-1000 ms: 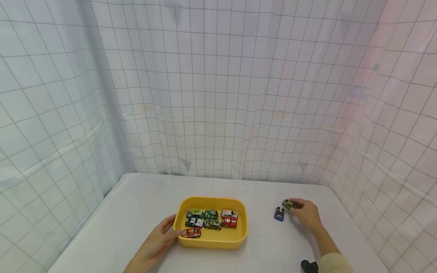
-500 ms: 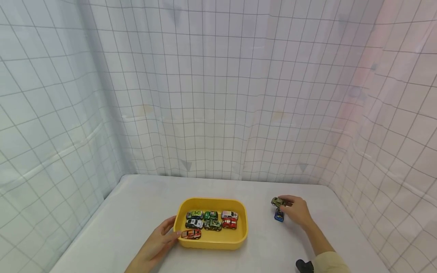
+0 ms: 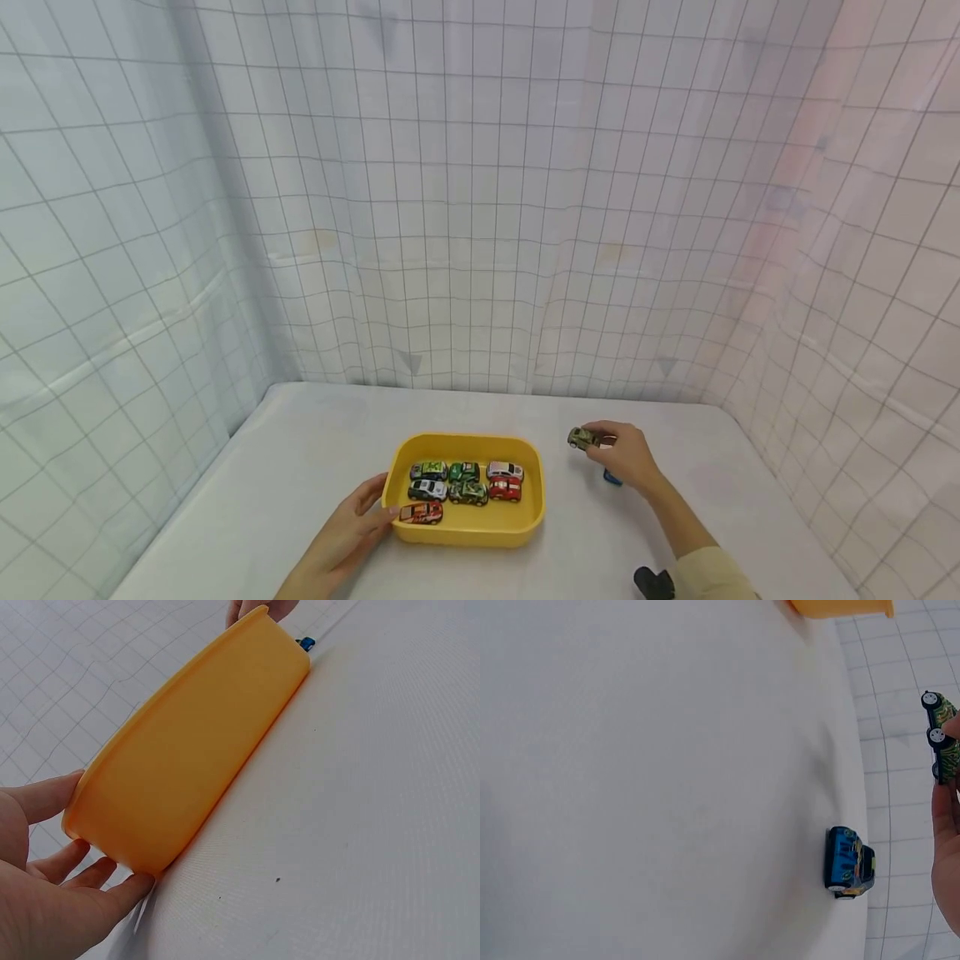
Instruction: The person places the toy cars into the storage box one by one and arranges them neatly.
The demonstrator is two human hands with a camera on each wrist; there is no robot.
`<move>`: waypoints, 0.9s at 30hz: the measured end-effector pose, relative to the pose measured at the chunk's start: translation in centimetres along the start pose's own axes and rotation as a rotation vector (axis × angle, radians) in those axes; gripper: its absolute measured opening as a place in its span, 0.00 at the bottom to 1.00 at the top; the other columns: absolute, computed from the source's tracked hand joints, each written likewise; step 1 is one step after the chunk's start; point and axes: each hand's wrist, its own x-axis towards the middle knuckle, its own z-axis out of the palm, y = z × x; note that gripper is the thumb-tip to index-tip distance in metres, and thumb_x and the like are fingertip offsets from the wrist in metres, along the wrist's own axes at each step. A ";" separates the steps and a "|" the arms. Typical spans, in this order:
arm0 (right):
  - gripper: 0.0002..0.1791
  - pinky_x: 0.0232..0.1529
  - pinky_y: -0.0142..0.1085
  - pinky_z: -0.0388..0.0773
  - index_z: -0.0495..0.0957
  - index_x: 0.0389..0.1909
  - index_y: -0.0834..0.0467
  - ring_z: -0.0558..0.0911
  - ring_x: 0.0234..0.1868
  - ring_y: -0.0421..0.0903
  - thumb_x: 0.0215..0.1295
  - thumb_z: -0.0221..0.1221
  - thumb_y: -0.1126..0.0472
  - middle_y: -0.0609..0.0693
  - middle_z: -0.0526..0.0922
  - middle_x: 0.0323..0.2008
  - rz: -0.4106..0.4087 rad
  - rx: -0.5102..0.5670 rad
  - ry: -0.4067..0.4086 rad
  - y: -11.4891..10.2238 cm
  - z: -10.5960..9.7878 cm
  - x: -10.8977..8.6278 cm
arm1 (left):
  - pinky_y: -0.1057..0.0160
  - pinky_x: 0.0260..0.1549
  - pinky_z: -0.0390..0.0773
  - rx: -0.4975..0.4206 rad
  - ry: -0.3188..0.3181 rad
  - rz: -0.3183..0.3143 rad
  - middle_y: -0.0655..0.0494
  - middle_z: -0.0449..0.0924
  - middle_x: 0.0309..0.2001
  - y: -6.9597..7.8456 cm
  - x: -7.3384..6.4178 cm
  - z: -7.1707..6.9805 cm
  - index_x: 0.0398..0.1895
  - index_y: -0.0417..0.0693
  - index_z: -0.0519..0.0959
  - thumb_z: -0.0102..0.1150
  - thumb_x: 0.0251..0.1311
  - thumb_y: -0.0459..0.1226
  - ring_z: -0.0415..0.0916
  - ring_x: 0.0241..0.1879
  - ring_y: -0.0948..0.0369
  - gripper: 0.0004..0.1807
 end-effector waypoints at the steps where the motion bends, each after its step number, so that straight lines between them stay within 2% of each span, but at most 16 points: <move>1: 0.19 0.47 0.41 0.87 0.85 0.54 0.63 0.84 0.54 0.61 0.61 0.67 0.66 0.57 0.86 0.49 -0.005 0.009 -0.001 -0.3 0.1 0.0 | 0.46 0.69 0.68 0.000 0.000 0.001 0.29 0.41 0.80 0.0 0.0 0.0 0.80 0.35 0.53 0.72 0.62 0.32 0.52 0.75 0.36 0.48; 8: 0.18 0.49 0.41 0.86 0.87 0.51 0.60 0.85 0.49 0.53 0.59 0.67 0.69 0.51 0.87 0.45 -0.074 0.028 -0.025 -1.9 1.1 0.4 | 0.46 0.68 0.69 0.004 -0.002 0.004 0.30 0.42 0.80 0.1 0.0 0.1 0.80 0.35 0.54 0.72 0.62 0.32 0.53 0.75 0.37 0.48; 18: 0.17 0.54 0.56 0.82 0.86 0.49 0.62 0.85 0.47 0.53 0.57 0.67 0.73 0.52 0.88 0.45 -0.180 0.054 -0.047 -3.6 2.4 0.4 | 0.46 0.68 0.69 -0.020 -0.017 0.010 0.30 0.42 0.80 0.2 -0.2 0.2 0.79 0.34 0.56 0.72 0.62 0.31 0.57 0.73 0.39 0.46; 23: 0.16 0.51 0.53 0.84 0.87 0.48 0.60 0.86 0.46 0.50 0.59 0.67 0.72 0.49 0.87 0.45 -0.231 0.050 -0.082 -4.6 3.0 0.2 | 0.46 0.68 0.69 -0.037 -0.021 0.008 0.31 0.41 0.80 0.1 -0.1 0.2 0.79 0.34 0.55 0.72 0.62 0.31 0.58 0.73 0.39 0.46; 27: 0.16 0.54 0.52 0.83 0.87 0.48 0.59 0.86 0.45 0.49 0.59 0.67 0.71 0.47 0.88 0.45 -0.294 0.024 -0.104 -5.5 3.7 0.1 | 0.45 0.69 0.68 -0.039 -0.020 0.008 0.31 0.41 0.80 0.1 -0.1 0.2 0.79 0.35 0.55 0.72 0.62 0.31 0.57 0.73 0.39 0.47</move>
